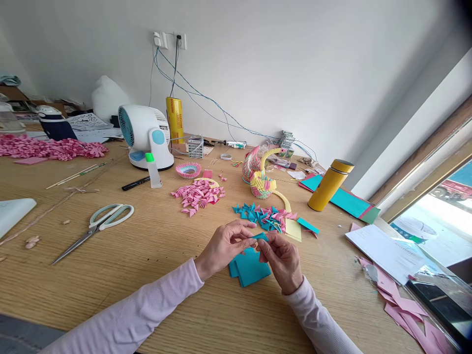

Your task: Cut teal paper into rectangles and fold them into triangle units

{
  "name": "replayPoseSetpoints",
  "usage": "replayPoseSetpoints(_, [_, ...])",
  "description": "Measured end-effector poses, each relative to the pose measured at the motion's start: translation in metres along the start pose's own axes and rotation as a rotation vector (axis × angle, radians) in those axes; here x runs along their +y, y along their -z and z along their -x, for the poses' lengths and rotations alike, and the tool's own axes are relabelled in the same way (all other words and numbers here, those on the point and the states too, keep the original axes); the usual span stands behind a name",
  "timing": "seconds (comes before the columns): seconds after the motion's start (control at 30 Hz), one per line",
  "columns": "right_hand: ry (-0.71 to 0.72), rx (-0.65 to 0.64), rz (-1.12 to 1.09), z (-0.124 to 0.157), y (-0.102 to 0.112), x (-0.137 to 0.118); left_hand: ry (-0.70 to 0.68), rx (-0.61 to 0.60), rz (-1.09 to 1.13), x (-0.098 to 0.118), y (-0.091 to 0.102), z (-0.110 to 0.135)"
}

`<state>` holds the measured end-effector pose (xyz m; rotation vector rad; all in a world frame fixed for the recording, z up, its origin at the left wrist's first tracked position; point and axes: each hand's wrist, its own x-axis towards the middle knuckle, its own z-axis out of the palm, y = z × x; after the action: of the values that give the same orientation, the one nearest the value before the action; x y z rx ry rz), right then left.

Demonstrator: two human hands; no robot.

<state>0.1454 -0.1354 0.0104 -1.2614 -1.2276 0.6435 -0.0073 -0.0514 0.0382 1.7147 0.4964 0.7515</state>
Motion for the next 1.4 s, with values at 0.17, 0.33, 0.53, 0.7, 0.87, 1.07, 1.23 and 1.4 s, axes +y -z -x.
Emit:
replayPoseSetpoints(0.17, [-0.001, -0.007, 0.011, 0.001, 0.0, -0.001, -0.073, 0.033, -0.028, 0.0, 0.001, 0.0])
replayPoseSetpoints(0.33, [0.008, -0.02, 0.025, 0.001, 0.001, -0.004, -0.084, 0.024, -0.044, 0.001, 0.001, 0.0])
replayPoseSetpoints(0.53, [0.01, -0.035, 0.049, 0.0, 0.002, -0.003, -0.091, 0.029, -0.065, 0.003, 0.001, 0.0])
replayPoseSetpoints(0.7, [0.024, -0.023, 0.055, 0.0, 0.001, -0.004, -0.117, 0.063, -0.098, 0.001, 0.001, 0.0])
replayPoseSetpoints(0.87, [0.011, 0.068, -0.1, -0.003, 0.001, -0.006, -0.106, 0.141, -0.081, -0.004, 0.001, -0.002])
replayPoseSetpoints(1.07, [0.05, 0.163, -0.116, -0.005, 0.001, -0.001, -0.091, 0.176, -0.078, -0.011, 0.001, -0.003])
replayPoseSetpoints(1.23, [0.033, 0.157, -0.089, -0.004, -0.001, 0.005, -0.11, 0.173, -0.114, -0.015, 0.001, -0.004])
replayPoseSetpoints(1.4, [0.06, 0.143, -0.022, -0.004, 0.0, 0.006, -0.106, 0.152, -0.069, -0.016, 0.001, -0.004])
